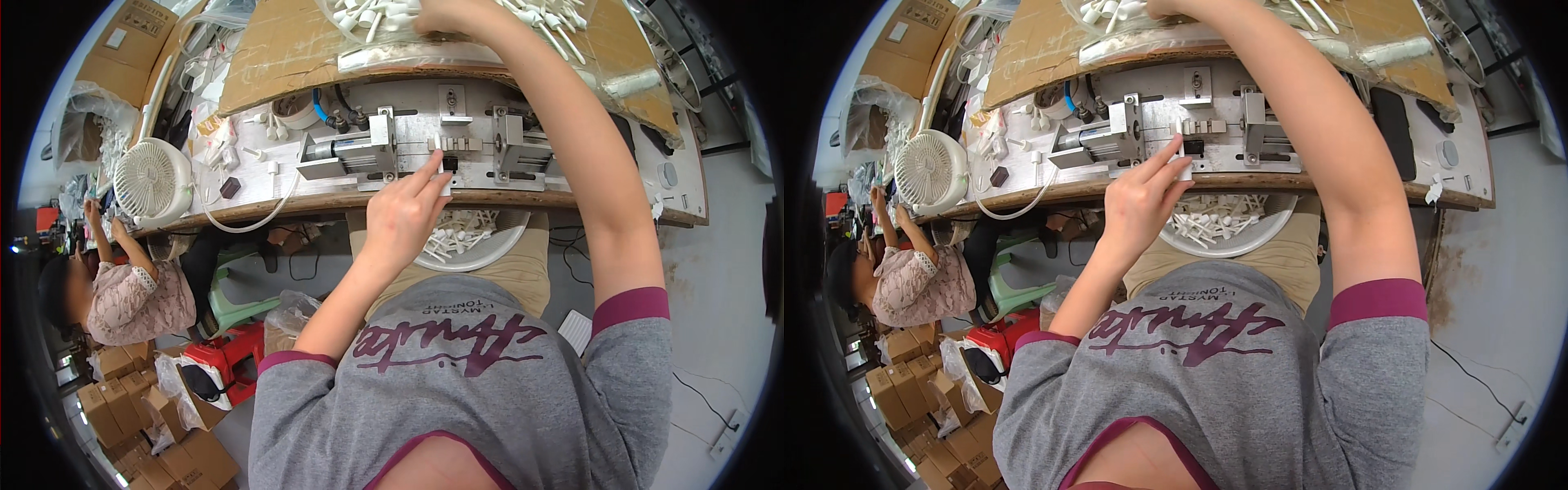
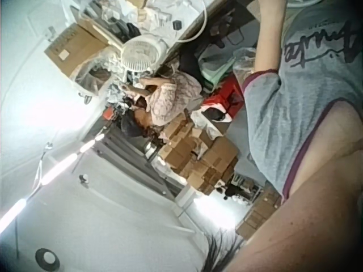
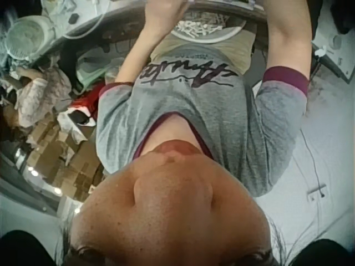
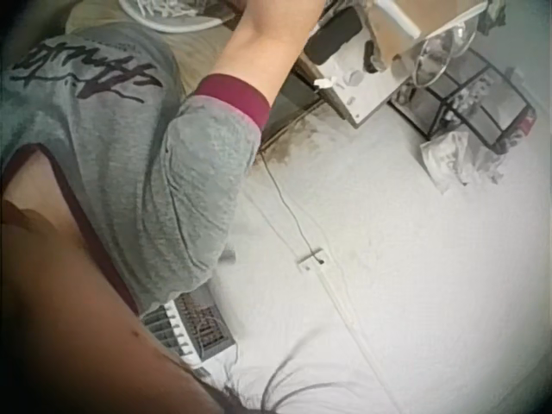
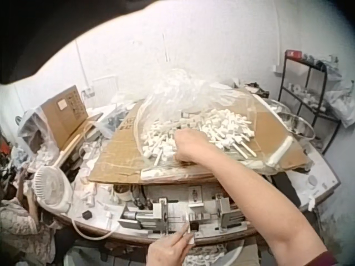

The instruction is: The person is assembling small white plastic components using a mechanical fixture at a workbench.

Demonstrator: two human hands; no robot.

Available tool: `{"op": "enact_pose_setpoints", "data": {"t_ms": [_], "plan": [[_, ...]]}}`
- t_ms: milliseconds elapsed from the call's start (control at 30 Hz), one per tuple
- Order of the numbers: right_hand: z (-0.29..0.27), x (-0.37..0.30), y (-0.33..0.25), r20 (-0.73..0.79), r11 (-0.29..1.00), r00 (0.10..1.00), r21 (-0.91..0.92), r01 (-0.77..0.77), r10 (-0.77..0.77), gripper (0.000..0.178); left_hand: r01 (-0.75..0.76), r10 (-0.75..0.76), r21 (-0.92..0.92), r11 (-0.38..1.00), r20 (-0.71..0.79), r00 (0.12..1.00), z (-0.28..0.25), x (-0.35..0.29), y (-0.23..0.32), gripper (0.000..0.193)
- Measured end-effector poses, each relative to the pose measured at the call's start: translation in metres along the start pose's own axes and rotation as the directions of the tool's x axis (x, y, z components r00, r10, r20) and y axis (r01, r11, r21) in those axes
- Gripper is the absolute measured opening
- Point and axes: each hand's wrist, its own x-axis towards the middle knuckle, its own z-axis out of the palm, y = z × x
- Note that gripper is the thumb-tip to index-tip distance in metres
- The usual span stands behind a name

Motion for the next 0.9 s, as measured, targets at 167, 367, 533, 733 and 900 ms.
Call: {"op": "enact_pose_setpoints", "data": {"t_ms": [167, 367, 533, 733, 900], "plan": [[0.005, 0.004, 0.016, 0.061, 0.975, 0.997, -0.215, 0.053, -0.041, 0.027, -0.074, 0.068, 0.148, 0.986, 0.047, 0.997, 0.016, 0.0, -0.004, 0.026], [0.01, -0.021, 0.06, -0.332, 0.958, 0.906, 0.023, 0.284, -0.261, 0.03, -0.064, 0.052, 0.138, 0.988, 0.089, 0.995, 0.014, 0.012, -0.008, 0.024], [0.003, -0.039, 0.079, 0.021, 0.384, 0.97, 0.916, -0.116, 0.244, 0.026, -0.05, 0.041, 0.096, 0.994, 0.097, 0.994, 0.013, 0.011, -0.01, 0.03], [0.017, -0.09, 0.072, 0.071, -0.035, 0.974, 0.997, -0.065, 0.217, 0.027, 0.056, -0.122, -0.359, 0.932, -0.166, 0.978, -0.017, 0.042, 0.0, 0.044], [0.032, -0.15, 0.009, 0.169, -0.092, 0.984, 0.982, -0.164, 0.049, 0.02, -0.152, 0.016, -0.37, 0.917, -0.346, 0.938, -0.029, 0.069, 0.013, 0.044]]}}
